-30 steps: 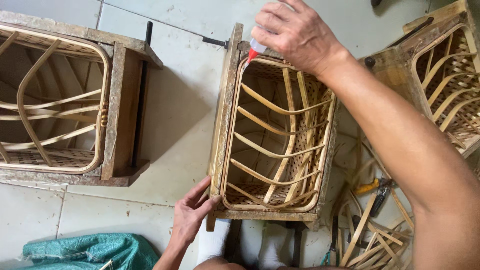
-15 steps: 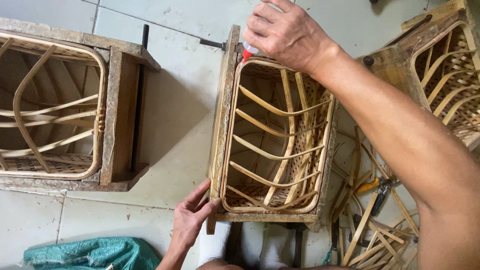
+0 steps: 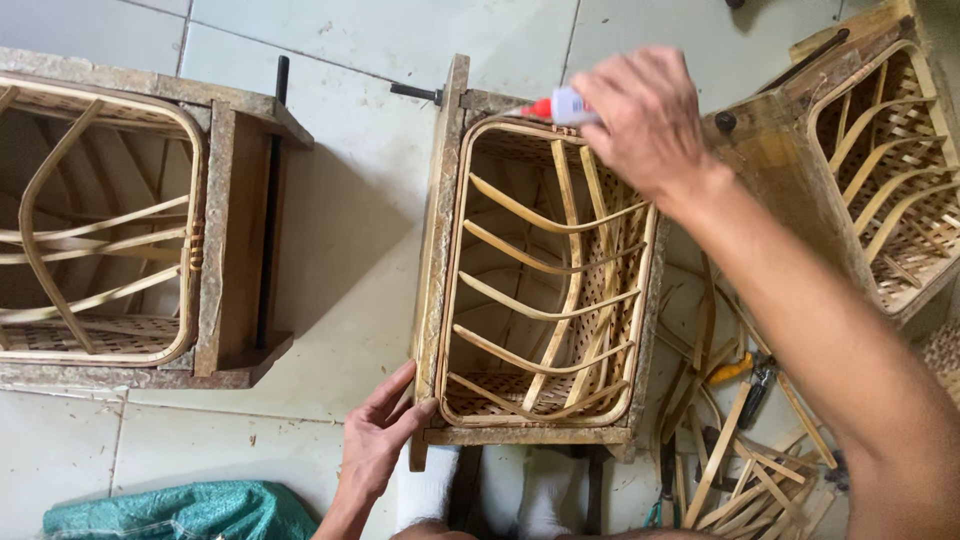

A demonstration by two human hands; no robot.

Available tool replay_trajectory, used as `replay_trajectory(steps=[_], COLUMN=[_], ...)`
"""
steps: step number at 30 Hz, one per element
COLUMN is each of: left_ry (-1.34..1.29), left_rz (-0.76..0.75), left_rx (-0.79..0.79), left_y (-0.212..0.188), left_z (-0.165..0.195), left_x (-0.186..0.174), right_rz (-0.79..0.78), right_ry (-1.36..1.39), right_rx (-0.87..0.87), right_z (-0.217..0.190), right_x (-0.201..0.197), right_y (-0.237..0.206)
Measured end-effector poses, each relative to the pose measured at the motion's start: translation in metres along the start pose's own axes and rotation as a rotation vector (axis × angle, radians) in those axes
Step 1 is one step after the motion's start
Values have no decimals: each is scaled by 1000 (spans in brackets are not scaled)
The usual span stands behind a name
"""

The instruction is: The person applies glue to the edges of a rectangular woven basket frame and uses a hammer to secure the bamboo strips. They then use a knife to trim excess material from the basket's edge.

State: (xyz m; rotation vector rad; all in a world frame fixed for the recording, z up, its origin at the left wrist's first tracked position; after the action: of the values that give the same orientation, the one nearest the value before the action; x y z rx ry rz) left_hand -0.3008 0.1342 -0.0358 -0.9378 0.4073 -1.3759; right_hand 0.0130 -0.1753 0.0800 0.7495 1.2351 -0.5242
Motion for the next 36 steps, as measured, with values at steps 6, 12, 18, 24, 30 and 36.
replay_trajectory(steps=[6, 12, 18, 24, 30, 36], left_ry=[-7, 8, 20, -3, 40, 10], left_rz=[-8, 13, 23, 3, 20, 30], left_rx=[9, 13, 8, 23, 58, 58], left_y=[-3, -10, -14, -17, -18, -14], left_z=[-11, -19, -21, -21, -27, -43], left_x=[10, 11, 16, 23, 31, 34], right_rz=[22, 37, 10, -3, -16, -7], right_ry=[-16, -77, -58, -49, -100, -72], right_rx=[54, 26, 36, 89, 79, 126], right_z=[-5, -14, -14, -3, 10, 36], right_x=[9, 2, -9, -19, -11, -22], right_y=[-40, -42, -48, -73, -95, -138])
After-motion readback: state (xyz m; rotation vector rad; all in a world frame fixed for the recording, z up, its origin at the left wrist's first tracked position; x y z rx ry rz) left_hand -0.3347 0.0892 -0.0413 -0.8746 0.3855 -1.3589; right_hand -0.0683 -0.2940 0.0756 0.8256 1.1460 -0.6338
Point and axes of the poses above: each hand's wrist, its own y-axis towards the middle knuckle, its own x-axis out of the palm, z = x × y, the point moved 5 cm from there along y, towards the middle knuckle, and after that the axes turned 2 degrees about z, right-handed, at the moved point
